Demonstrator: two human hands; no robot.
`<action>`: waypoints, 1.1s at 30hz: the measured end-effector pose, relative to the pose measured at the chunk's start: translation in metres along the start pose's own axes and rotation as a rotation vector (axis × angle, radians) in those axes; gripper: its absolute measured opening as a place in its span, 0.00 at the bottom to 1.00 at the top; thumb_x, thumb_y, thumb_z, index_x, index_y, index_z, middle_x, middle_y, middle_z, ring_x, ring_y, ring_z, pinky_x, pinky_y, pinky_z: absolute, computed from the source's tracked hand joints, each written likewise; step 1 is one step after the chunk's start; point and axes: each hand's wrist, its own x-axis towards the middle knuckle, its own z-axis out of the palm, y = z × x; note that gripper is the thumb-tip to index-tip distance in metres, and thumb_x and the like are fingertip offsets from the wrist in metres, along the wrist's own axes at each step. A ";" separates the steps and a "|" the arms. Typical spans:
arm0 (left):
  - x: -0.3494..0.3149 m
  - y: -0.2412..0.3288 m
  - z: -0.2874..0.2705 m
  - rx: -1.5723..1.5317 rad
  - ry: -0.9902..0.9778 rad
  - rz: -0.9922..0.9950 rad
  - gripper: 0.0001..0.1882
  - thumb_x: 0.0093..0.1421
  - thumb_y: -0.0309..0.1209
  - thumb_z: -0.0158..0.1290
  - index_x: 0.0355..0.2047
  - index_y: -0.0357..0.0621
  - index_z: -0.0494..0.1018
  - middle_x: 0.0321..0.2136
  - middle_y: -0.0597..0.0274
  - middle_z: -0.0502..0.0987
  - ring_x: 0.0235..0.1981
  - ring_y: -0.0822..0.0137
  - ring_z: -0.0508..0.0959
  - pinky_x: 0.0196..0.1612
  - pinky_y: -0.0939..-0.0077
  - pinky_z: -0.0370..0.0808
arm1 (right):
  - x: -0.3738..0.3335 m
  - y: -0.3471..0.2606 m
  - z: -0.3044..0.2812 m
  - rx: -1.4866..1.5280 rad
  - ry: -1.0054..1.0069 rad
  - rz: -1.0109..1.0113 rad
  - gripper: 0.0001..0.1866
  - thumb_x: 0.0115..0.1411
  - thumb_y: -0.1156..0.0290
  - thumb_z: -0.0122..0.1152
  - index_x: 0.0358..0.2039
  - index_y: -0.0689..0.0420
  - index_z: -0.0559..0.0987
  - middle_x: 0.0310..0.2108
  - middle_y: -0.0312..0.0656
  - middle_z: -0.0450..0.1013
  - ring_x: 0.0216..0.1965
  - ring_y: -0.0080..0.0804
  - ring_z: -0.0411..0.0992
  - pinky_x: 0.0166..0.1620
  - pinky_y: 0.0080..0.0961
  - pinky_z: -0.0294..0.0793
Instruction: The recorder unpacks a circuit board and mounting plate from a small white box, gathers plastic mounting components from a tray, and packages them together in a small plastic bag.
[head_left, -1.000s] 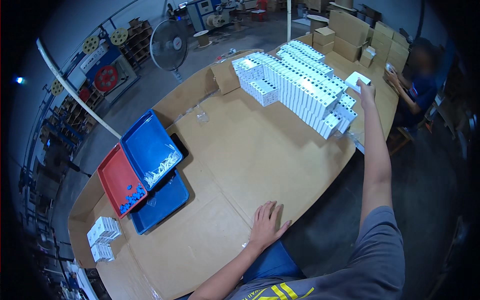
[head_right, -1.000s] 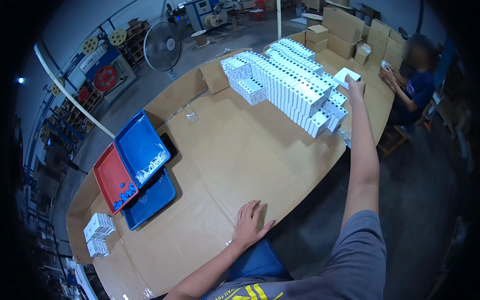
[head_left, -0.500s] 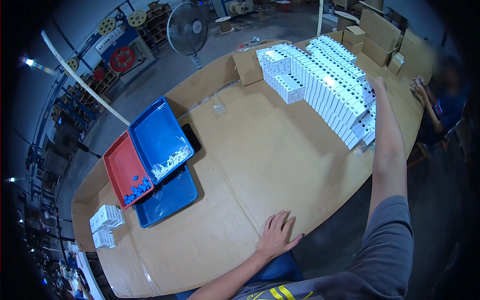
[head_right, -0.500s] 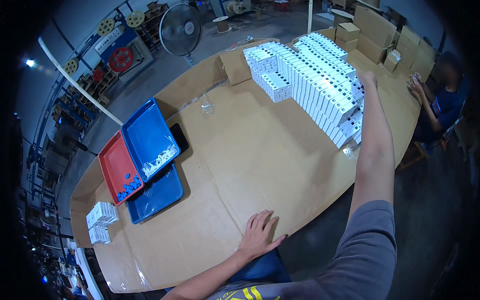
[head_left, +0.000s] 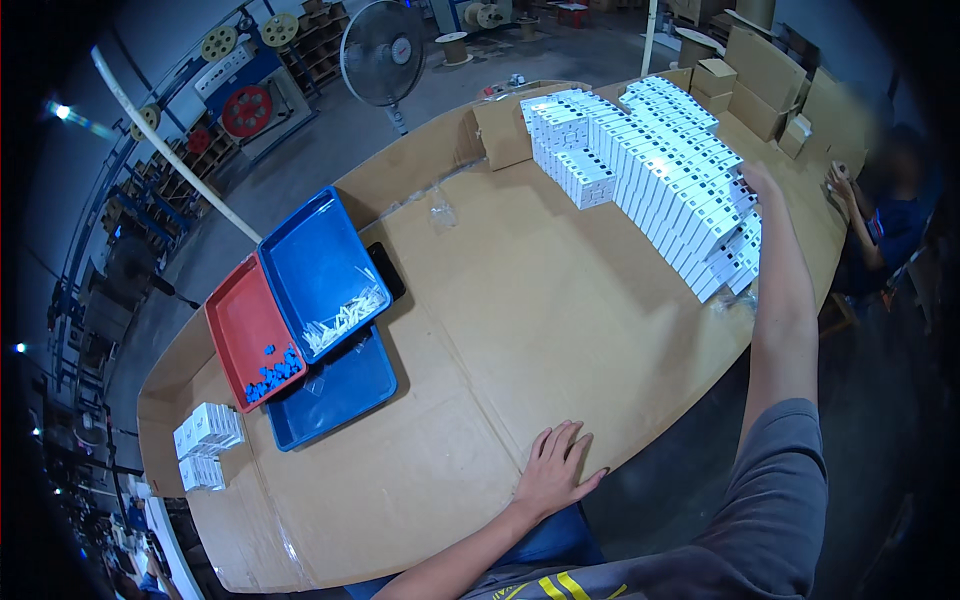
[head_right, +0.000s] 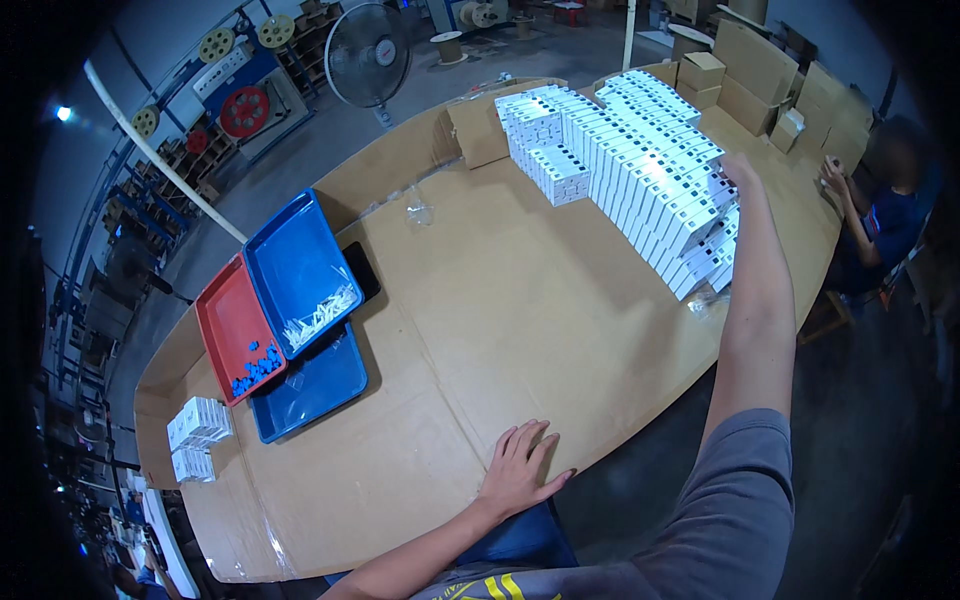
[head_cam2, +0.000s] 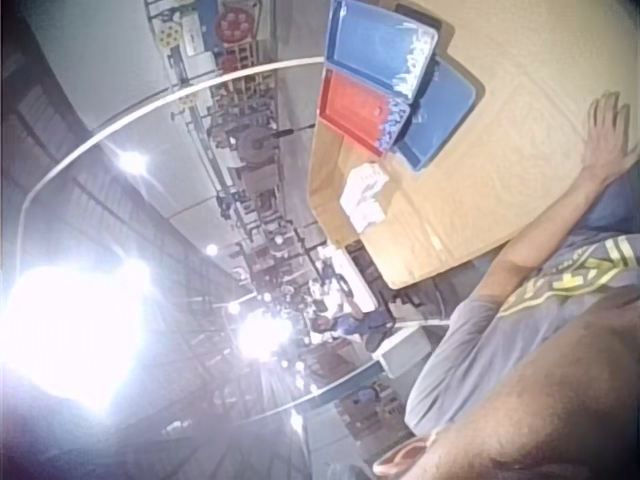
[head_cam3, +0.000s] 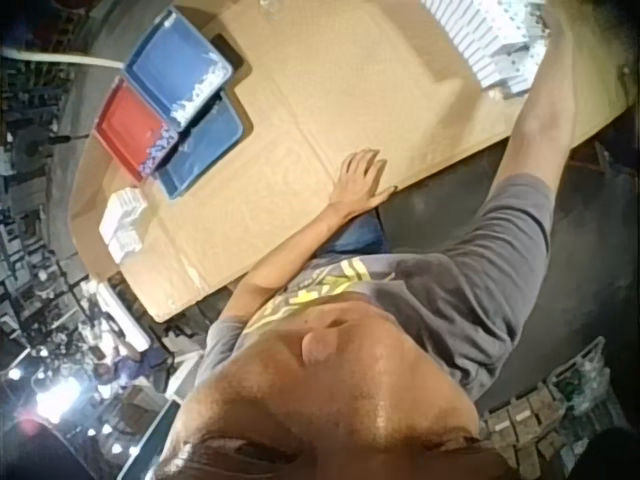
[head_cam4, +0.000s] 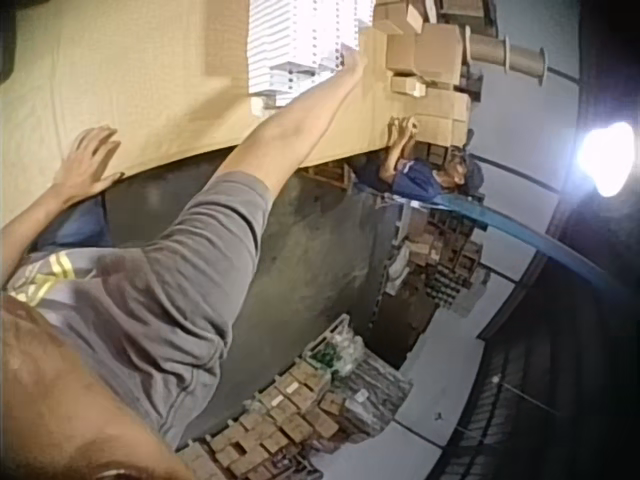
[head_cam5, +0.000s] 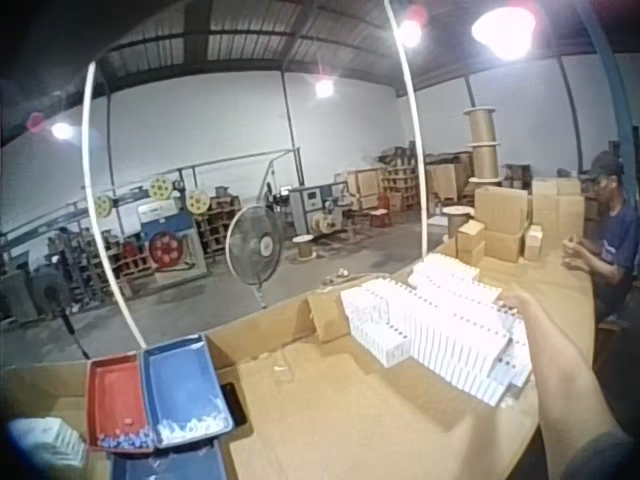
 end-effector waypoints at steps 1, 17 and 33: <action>-0.001 -0.001 0.000 0.014 0.001 -0.007 0.35 0.63 0.55 0.61 0.60 0.41 0.73 0.63 0.47 0.69 0.68 0.50 0.67 0.71 0.49 0.61 | -0.005 0.001 0.009 -0.019 0.011 0.005 0.17 0.64 0.65 0.55 0.31 0.67 0.83 0.27 0.48 0.78 0.24 0.39 0.75 0.26 0.41 0.70; -0.022 -0.016 0.028 -0.113 0.206 0.098 0.34 0.62 0.53 0.58 0.56 0.35 0.71 0.61 0.40 0.68 0.67 0.44 0.65 0.71 0.46 0.60 | -0.306 -0.022 0.078 -0.058 -0.046 -0.798 0.18 0.78 0.64 0.52 0.53 0.65 0.81 0.49 0.46 0.82 0.54 0.36 0.79 0.59 0.34 0.73; -0.173 -0.065 -0.050 -0.563 0.526 -0.151 0.13 0.69 0.34 0.56 0.47 0.38 0.79 0.45 0.53 0.81 0.52 0.51 0.78 0.58 0.57 0.73 | -0.727 -0.038 0.166 0.245 -0.416 -0.689 0.14 0.70 0.80 0.53 0.53 0.69 0.78 0.54 0.53 0.76 0.56 0.48 0.75 0.62 0.40 0.73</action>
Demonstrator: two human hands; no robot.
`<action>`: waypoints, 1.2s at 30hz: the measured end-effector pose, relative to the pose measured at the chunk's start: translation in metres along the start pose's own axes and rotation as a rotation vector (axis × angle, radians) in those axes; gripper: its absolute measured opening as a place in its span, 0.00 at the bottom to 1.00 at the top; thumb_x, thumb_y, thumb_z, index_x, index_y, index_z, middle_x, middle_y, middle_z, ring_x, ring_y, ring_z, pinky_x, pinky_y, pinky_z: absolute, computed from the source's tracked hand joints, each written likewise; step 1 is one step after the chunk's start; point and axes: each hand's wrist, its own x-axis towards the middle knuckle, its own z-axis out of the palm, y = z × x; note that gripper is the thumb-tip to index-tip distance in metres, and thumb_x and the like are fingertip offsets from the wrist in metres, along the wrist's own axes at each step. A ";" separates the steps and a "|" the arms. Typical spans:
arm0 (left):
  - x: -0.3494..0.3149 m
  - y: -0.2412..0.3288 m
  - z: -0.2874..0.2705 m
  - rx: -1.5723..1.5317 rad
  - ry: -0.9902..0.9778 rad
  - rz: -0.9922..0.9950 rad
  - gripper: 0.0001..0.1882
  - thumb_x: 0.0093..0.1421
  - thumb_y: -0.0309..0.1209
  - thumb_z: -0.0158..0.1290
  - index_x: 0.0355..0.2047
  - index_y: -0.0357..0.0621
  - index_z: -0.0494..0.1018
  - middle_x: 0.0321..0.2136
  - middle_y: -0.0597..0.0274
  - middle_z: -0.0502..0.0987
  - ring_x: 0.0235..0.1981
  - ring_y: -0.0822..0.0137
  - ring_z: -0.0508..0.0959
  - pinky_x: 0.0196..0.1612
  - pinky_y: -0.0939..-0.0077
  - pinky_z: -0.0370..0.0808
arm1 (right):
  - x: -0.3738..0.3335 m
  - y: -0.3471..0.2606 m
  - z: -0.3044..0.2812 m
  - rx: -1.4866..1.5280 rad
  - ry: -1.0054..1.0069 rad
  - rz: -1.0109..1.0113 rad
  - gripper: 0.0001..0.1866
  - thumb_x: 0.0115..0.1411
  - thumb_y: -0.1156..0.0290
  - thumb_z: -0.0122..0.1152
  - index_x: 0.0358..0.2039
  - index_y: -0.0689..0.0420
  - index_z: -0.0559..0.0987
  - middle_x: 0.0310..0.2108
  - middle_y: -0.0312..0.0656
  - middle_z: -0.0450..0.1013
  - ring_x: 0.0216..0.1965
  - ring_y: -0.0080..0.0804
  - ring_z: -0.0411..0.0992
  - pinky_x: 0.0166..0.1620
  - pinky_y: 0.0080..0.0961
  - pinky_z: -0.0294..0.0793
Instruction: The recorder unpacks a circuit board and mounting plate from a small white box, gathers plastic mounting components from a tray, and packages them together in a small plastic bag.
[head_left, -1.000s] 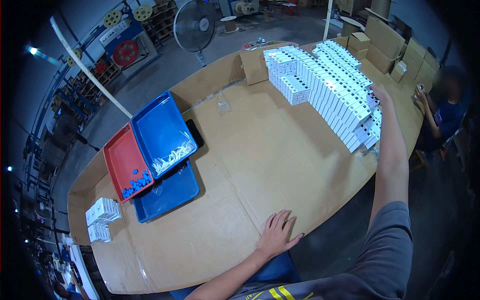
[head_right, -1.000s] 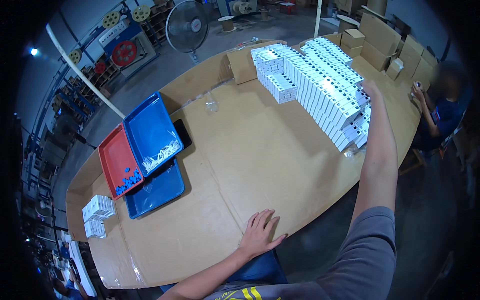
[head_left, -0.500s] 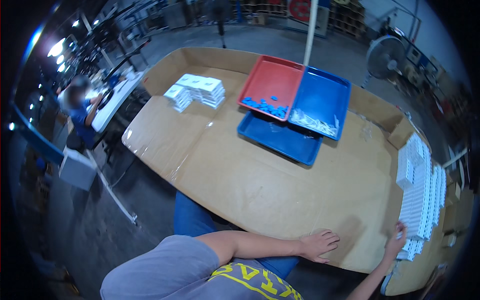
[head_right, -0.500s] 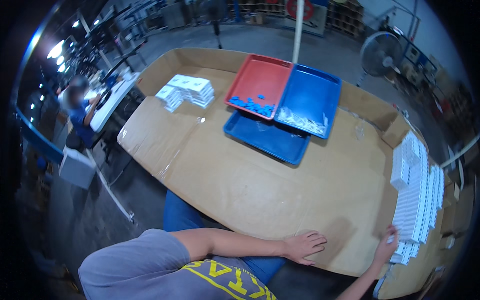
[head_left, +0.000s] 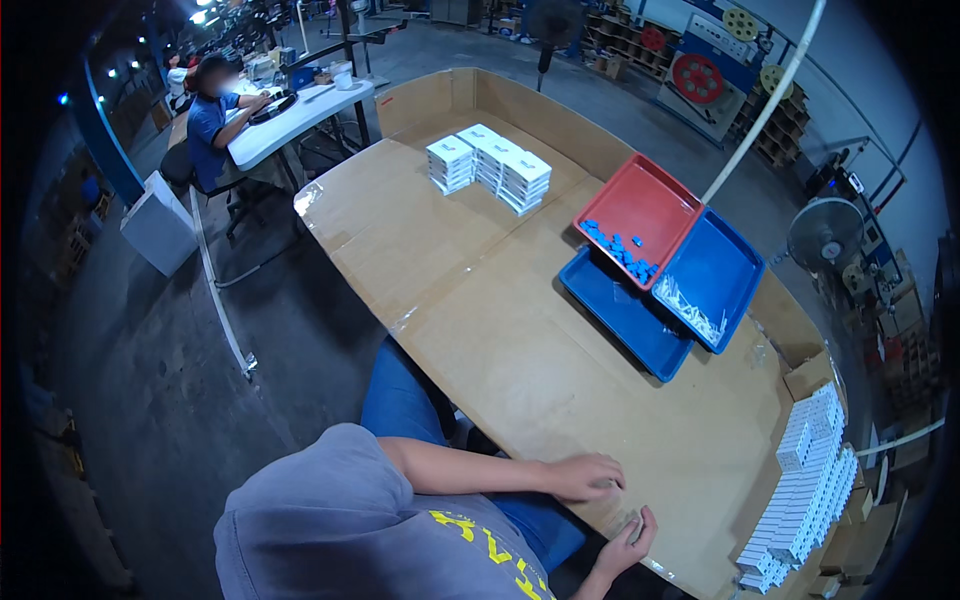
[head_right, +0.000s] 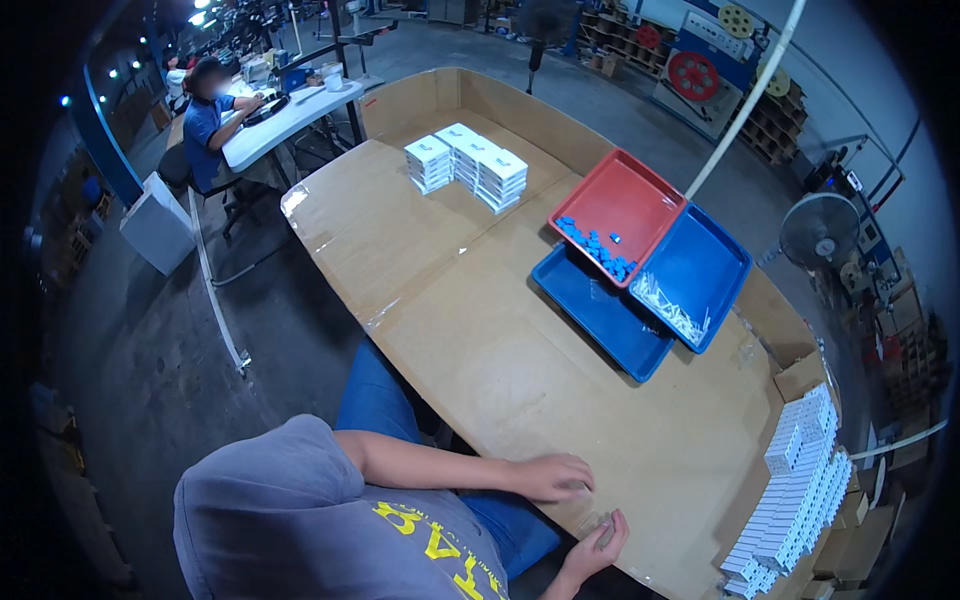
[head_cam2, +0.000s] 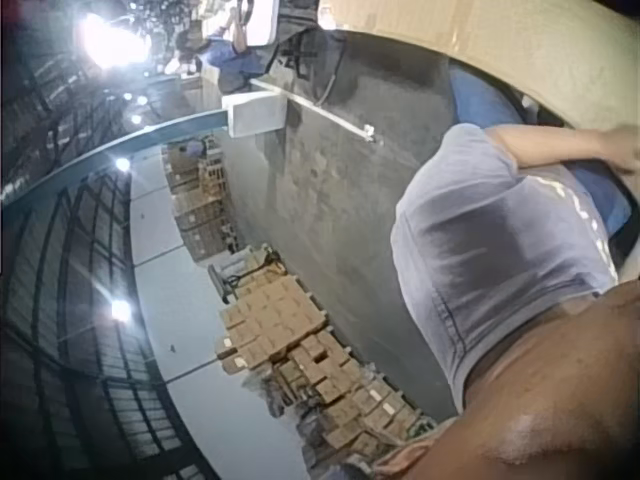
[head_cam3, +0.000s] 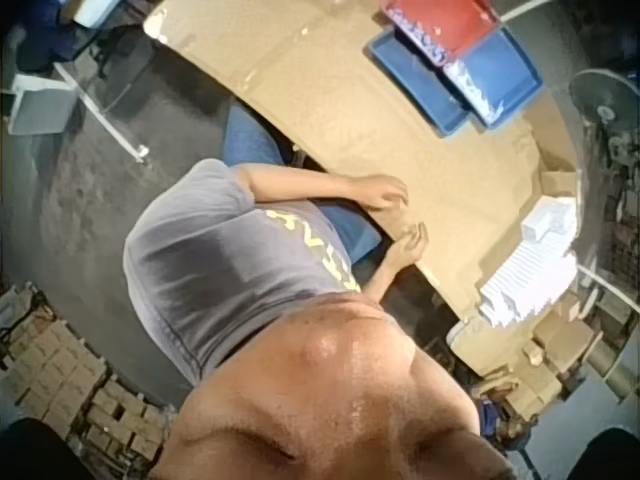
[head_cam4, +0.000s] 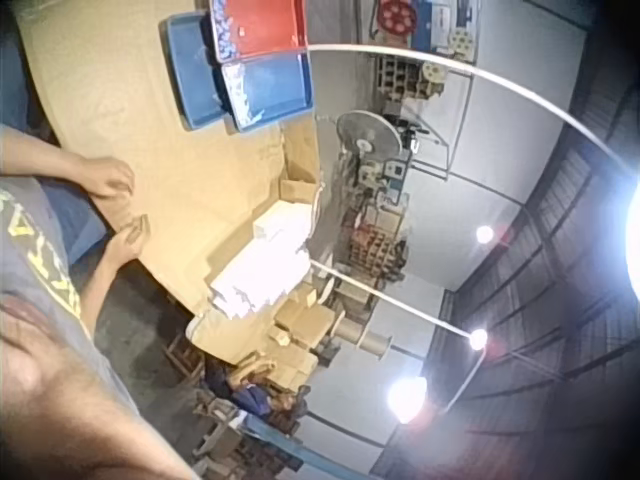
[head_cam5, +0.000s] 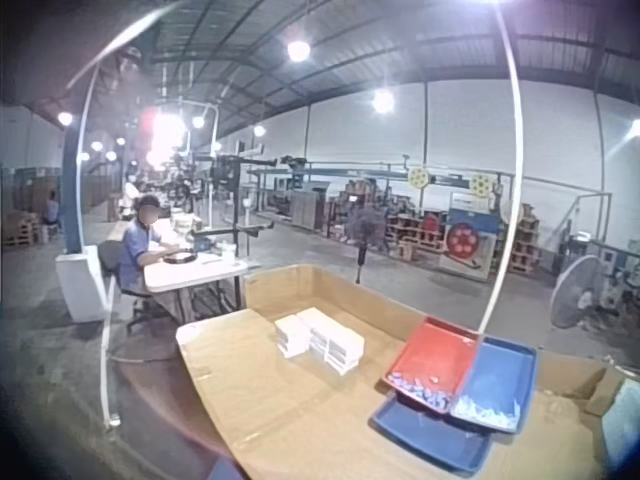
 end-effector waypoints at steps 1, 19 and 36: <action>-0.013 -0.002 -0.029 0.023 0.067 -0.064 0.12 0.69 0.34 0.55 0.46 0.39 0.79 0.44 0.53 0.81 0.51 0.51 0.79 0.57 0.57 0.74 | 0.000 -0.006 0.006 -0.033 -0.066 -0.031 0.13 0.70 0.80 0.53 0.52 0.69 0.78 0.52 0.52 0.77 0.55 0.46 0.75 0.62 0.38 0.72; -0.201 -0.070 -0.438 1.079 1.076 -0.431 0.17 0.62 0.35 0.61 0.51 0.48 0.78 0.49 0.57 0.77 0.57 0.53 0.75 0.63 0.55 0.68 | 0.198 -0.261 0.324 -0.159 -0.586 -0.883 0.16 0.61 0.73 0.65 0.50 0.61 0.81 0.48 0.53 0.79 0.51 0.55 0.76 0.55 0.43 0.76; -0.188 -0.057 -0.442 1.050 0.988 -0.684 0.44 0.57 0.53 0.64 0.65 0.39 0.65 0.66 0.44 0.63 0.72 0.45 0.56 0.75 0.43 0.49 | 0.276 -0.467 0.648 -0.450 -0.700 -0.960 0.25 0.65 0.61 0.63 0.61 0.53 0.79 0.59 0.55 0.76 0.59 0.54 0.75 0.62 0.46 0.74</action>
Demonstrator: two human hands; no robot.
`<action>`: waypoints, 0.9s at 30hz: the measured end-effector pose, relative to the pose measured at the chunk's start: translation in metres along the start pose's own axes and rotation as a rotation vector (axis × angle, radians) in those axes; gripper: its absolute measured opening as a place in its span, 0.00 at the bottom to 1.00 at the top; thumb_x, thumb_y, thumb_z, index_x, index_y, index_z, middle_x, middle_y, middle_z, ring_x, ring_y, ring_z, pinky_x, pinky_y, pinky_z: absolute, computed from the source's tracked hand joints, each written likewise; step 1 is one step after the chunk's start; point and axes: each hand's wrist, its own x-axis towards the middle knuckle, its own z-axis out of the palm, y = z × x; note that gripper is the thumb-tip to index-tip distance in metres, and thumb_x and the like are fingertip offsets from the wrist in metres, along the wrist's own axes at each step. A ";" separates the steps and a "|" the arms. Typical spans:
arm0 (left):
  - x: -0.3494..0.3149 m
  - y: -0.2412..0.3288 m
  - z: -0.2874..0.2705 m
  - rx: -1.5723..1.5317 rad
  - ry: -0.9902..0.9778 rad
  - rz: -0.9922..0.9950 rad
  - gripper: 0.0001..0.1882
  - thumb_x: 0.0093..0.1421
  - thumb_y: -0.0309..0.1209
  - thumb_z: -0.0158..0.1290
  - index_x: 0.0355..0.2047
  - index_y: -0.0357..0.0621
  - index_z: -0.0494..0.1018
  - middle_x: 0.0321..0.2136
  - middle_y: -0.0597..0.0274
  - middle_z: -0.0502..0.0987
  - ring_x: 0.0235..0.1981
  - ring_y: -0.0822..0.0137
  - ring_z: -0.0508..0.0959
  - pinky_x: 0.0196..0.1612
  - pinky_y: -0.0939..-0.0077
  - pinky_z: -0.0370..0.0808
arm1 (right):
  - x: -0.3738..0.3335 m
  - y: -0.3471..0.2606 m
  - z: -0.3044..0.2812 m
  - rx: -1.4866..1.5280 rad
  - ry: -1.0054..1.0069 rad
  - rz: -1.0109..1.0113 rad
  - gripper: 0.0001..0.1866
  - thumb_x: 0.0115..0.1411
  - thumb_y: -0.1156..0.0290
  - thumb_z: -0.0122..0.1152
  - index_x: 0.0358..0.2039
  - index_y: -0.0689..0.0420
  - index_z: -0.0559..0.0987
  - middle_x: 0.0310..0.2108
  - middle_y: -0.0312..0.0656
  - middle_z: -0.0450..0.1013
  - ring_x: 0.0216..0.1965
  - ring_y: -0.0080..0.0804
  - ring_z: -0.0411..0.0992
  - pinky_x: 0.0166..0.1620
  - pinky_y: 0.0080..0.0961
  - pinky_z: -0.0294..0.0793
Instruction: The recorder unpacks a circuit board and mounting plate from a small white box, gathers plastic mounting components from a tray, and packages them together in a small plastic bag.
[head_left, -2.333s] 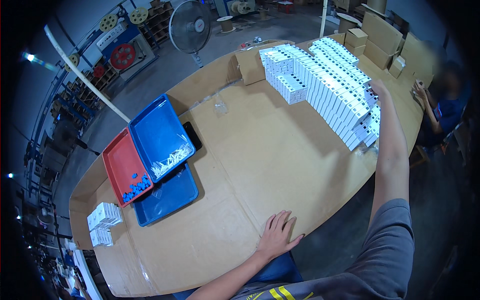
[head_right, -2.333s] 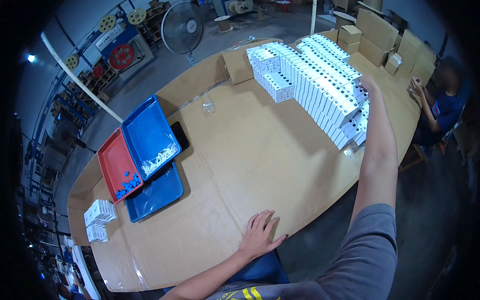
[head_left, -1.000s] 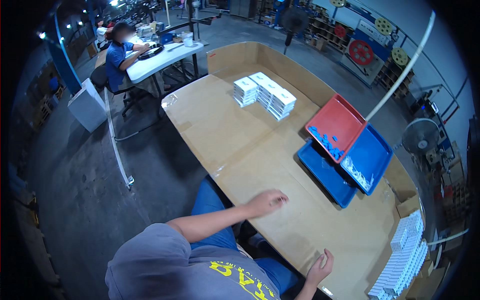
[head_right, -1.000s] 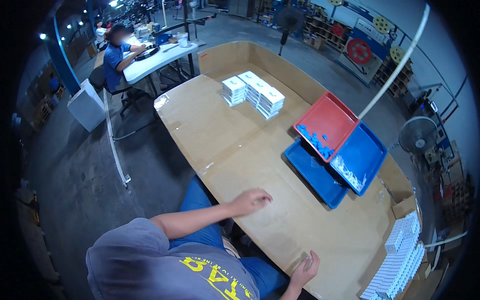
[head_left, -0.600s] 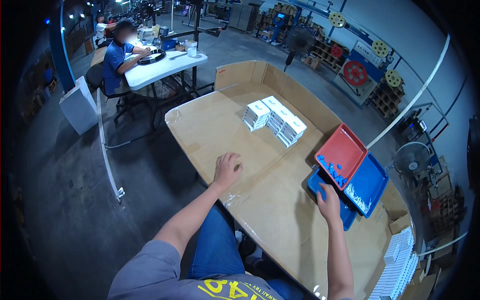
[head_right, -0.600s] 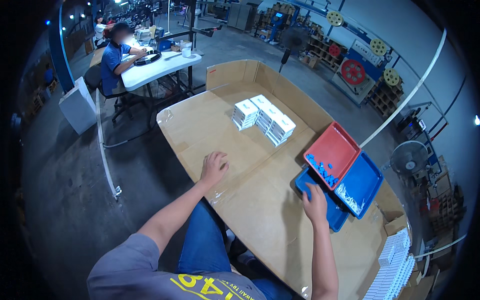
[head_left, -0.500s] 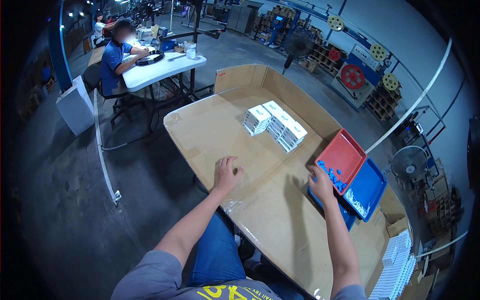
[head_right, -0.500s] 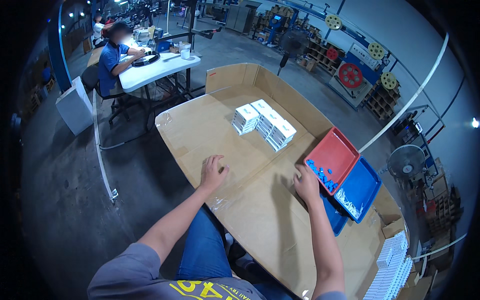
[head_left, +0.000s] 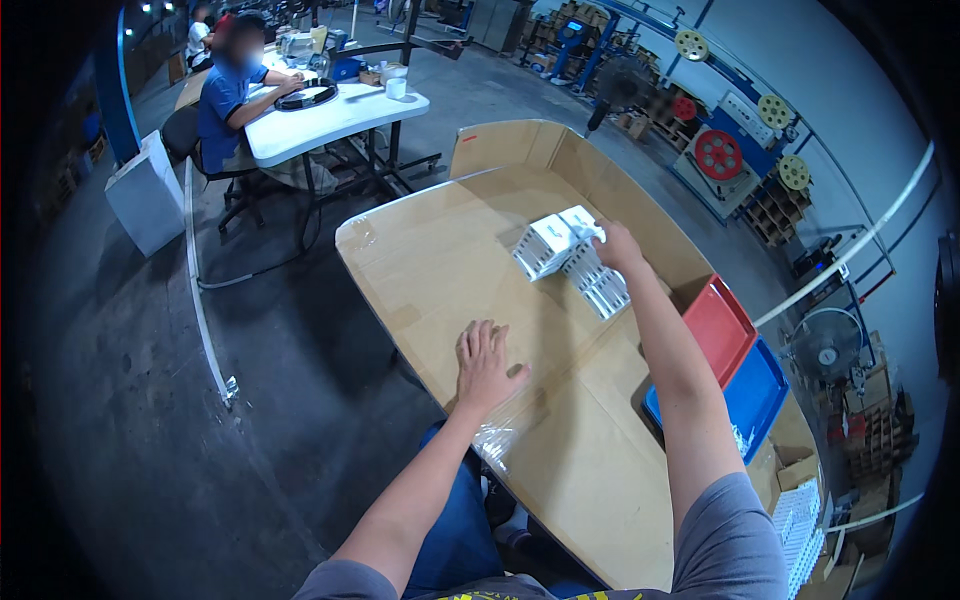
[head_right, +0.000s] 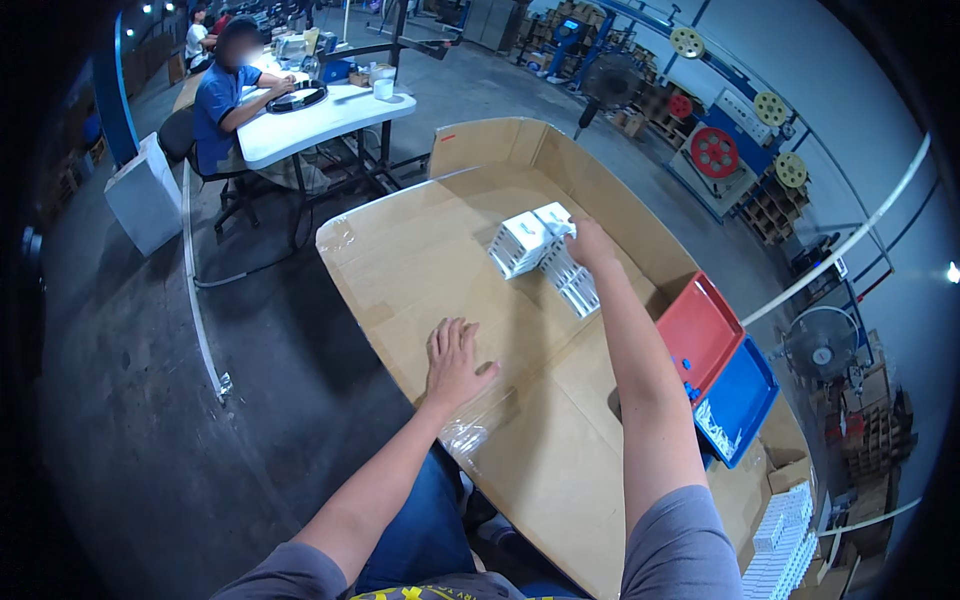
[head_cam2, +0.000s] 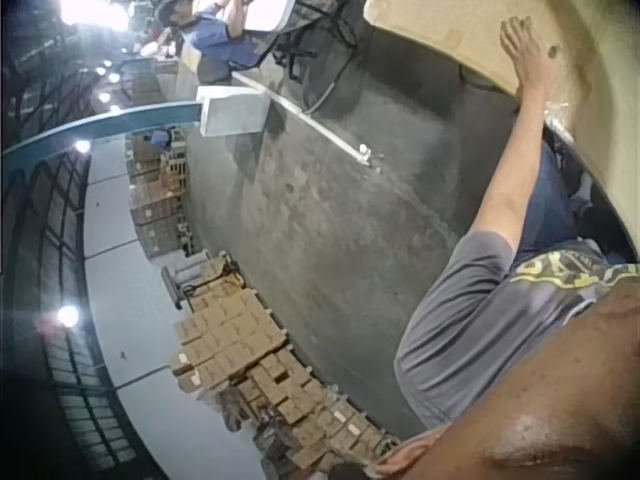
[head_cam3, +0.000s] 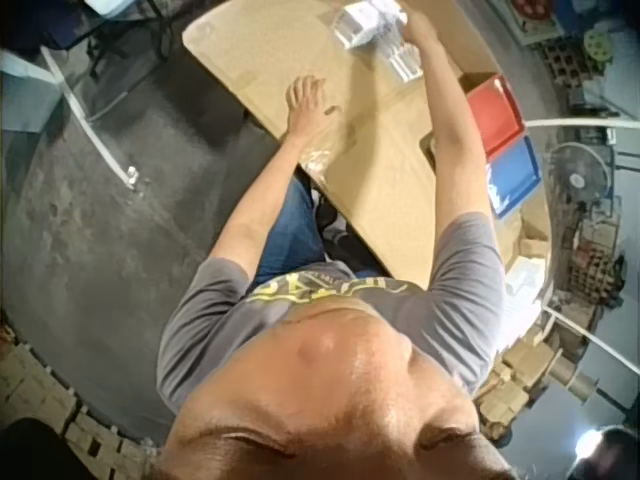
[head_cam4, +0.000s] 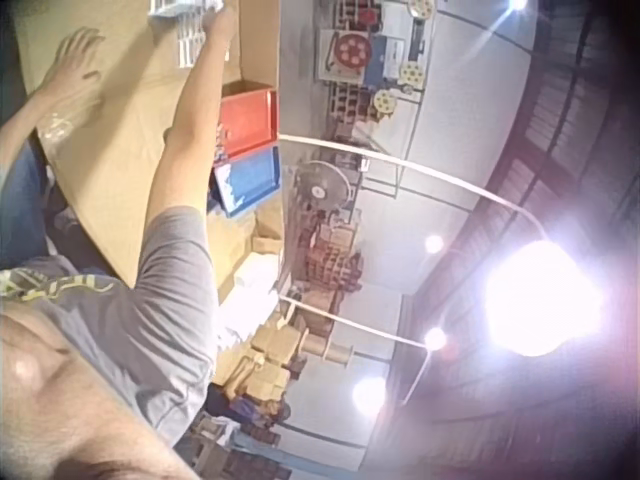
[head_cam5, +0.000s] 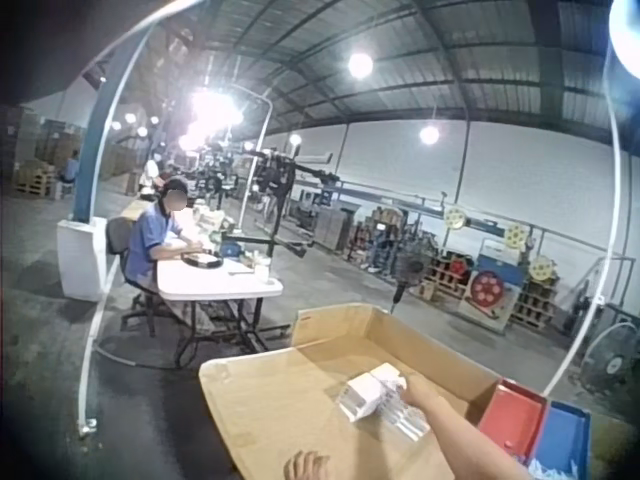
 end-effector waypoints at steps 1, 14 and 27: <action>0.001 0.001 -0.001 0.004 -0.001 -0.006 0.44 0.57 0.53 0.64 0.65 0.39 0.65 0.66 0.44 0.63 0.72 0.45 0.56 0.75 0.43 0.49 | 0.012 0.005 0.006 0.004 -0.004 -0.005 0.25 0.65 0.61 0.63 0.61 0.53 0.79 0.59 0.55 0.76 0.59 0.54 0.75 0.62 0.46 0.74; 0.008 0.005 -0.007 0.030 -0.149 -0.050 0.48 0.59 0.60 0.60 0.70 0.40 0.61 0.69 0.42 0.58 0.75 0.44 0.52 0.77 0.42 0.43 | 0.083 0.028 0.032 0.145 -0.196 -0.047 0.38 0.46 0.49 0.77 0.60 0.46 0.82 0.56 0.56 0.79 0.59 0.55 0.77 0.63 0.40 0.75; 0.010 0.006 0.009 0.033 -0.103 -0.017 0.48 0.58 0.60 0.60 0.69 0.40 0.63 0.68 0.42 0.61 0.75 0.46 0.53 0.76 0.41 0.45 | 0.023 -0.001 -0.034 0.524 0.428 -0.145 0.51 0.44 0.66 0.78 0.69 0.61 0.66 0.62 0.54 0.65 0.67 0.53 0.65 0.68 0.40 0.68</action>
